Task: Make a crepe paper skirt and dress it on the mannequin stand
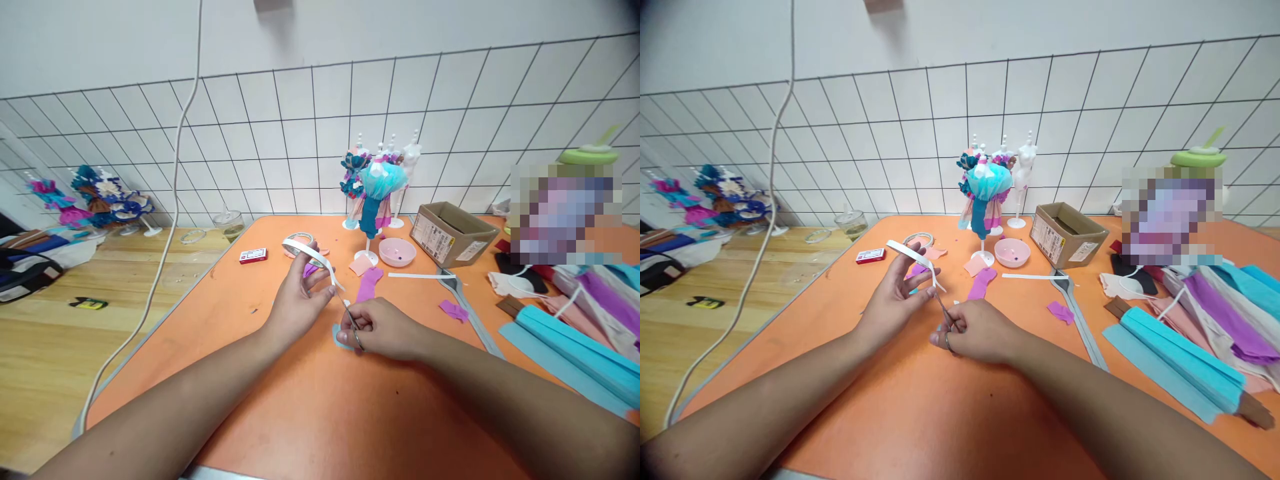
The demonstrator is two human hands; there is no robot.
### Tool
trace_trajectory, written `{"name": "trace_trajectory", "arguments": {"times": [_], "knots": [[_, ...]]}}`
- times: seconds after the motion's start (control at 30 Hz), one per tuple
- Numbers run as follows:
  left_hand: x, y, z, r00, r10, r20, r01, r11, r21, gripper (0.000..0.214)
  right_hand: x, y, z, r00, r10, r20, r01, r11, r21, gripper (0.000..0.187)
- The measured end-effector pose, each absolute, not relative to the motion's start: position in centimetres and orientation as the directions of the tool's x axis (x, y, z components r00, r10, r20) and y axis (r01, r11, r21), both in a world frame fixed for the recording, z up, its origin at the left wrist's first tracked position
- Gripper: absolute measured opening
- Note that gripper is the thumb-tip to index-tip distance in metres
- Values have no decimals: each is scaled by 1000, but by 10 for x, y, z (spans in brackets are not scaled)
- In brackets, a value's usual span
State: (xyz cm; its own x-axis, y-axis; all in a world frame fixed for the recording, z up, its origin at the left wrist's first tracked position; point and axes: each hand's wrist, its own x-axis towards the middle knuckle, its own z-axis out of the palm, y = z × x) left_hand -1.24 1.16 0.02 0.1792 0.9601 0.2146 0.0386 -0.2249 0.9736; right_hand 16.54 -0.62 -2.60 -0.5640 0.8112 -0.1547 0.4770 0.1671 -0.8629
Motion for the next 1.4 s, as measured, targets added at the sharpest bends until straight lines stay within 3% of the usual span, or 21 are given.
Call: {"name": "trace_trajectory", "arguments": {"times": [0.43,0.7,1.4], "knots": [[-10,8,-6,192,953,232,97,-254,962,83,165,-4,-29,-512,848,-137,561,210,-801,27],[-7,3,-9,234,944,235,106,-265,958,80,161,-4,-29,-478,877,-40,590,287,-754,23],[-5,0,-9,221,948,227,45,-243,969,84,154,-4,-37,-419,907,43,576,302,-760,23]]}}
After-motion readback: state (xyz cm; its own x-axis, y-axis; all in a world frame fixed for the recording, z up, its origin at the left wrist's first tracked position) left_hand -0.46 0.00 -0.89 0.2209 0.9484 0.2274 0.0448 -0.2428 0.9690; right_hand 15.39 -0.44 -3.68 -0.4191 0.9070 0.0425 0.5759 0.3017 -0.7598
